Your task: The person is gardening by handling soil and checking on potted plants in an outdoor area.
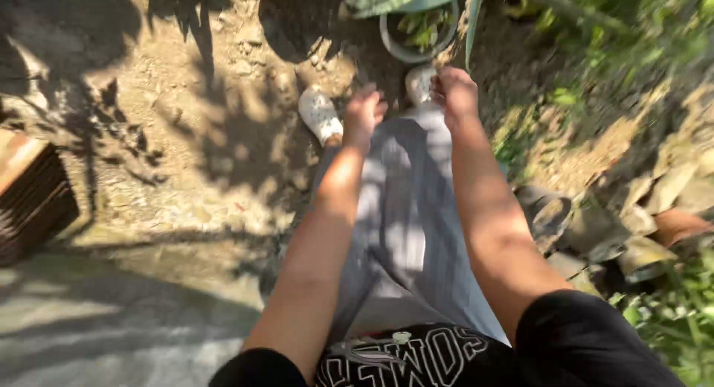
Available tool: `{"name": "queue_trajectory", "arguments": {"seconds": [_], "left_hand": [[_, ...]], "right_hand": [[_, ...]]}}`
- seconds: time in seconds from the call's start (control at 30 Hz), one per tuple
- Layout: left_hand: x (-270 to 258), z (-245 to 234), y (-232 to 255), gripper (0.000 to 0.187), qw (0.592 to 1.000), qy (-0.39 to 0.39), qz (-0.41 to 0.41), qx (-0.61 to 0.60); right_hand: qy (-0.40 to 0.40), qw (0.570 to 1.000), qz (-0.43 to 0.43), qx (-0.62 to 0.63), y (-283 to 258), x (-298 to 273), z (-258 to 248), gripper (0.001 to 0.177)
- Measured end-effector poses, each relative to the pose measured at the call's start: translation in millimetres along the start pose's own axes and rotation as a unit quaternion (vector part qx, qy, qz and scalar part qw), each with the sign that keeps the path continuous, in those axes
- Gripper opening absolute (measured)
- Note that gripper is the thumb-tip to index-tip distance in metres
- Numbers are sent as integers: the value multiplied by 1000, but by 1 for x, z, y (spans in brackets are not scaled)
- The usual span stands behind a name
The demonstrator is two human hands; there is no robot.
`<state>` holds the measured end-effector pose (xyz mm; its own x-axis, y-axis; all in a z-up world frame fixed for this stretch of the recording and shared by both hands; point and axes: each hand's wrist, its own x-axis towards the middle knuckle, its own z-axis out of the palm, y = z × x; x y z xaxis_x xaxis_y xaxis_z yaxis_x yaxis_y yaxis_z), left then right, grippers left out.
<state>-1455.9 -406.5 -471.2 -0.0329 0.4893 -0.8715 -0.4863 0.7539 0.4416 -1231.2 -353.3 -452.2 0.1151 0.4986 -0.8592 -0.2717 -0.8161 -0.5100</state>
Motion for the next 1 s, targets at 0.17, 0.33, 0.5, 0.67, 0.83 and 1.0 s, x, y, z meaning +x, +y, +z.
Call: {"name": "queue_trajectory", "arguments": {"seconds": [0.17,0.33,0.5,0.67,0.83,1.0], "left_hand": [[-12,-34,22,52,993,-20,-46,106],[-50,-28,0,49,982,-70,-65,165],[-103,20,-21,47,953,-126,-111,254],[-112,42,-103,50,939,-179,-65,288],[-168,82,-222,52,924,-264,-62,269],[-278,136,-322,49,865,-243,-150,413]], "right_hand": [[22,993,60,102,93,-21,28,16],[64,966,53,247,134,-106,38,19],[101,931,32,349,166,-135,-31,17],[162,891,-32,423,200,-168,-135,20],[195,850,-63,484,249,-257,-221,22],[218,841,-64,491,327,-324,-310,23]]}}
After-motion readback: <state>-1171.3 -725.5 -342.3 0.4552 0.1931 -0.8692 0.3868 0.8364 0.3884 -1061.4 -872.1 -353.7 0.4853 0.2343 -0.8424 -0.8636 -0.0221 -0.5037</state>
